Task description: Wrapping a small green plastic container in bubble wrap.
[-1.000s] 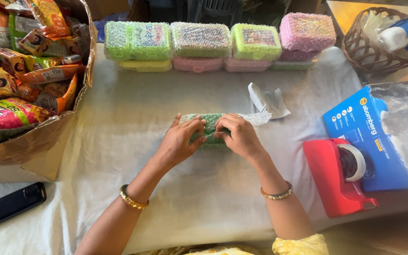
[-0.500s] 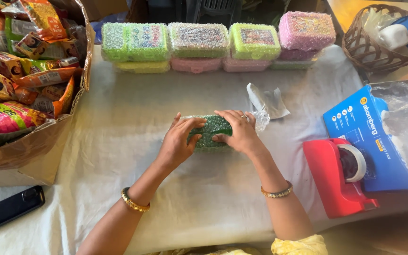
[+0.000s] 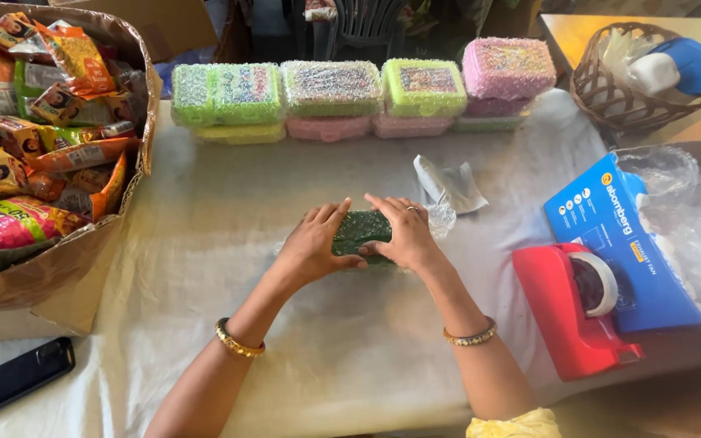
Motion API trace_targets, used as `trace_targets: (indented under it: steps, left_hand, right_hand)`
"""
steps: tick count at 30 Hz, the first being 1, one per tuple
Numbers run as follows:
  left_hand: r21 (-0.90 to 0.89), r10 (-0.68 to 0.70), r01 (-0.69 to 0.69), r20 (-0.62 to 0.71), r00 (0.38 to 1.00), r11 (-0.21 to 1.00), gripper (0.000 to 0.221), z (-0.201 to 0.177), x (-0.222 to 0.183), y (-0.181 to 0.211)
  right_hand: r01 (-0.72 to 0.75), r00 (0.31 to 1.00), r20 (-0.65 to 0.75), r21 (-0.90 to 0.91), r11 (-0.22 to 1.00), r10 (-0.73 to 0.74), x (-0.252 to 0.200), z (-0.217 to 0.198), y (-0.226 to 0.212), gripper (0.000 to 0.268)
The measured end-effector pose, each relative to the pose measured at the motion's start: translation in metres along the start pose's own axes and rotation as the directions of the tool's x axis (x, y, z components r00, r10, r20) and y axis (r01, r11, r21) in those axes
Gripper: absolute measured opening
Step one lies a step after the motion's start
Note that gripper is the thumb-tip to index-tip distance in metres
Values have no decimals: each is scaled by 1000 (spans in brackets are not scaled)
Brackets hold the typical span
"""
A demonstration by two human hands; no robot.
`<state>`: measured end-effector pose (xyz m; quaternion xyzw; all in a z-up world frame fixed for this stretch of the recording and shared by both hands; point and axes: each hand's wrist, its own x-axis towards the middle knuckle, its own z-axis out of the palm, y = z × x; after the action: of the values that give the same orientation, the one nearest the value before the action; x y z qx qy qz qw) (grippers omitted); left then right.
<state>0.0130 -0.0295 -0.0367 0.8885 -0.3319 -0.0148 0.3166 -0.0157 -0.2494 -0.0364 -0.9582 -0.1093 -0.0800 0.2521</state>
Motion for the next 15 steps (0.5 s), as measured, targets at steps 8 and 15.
trace_targets:
  steps: [8, 15]
  left_hand:
    - [-113, -29, 27, -20, 999, 993, 97, -7, 4, 6]
    - [-178, 42, -28, 75, 996, 984, 101, -13, 22, -3]
  right_hand:
    - [-35, 992, 119, -17, 999, 37, 4, -8, -5, 79]
    - [-1, 991, 131, 43, 999, -5, 6, 0, 11, 71]
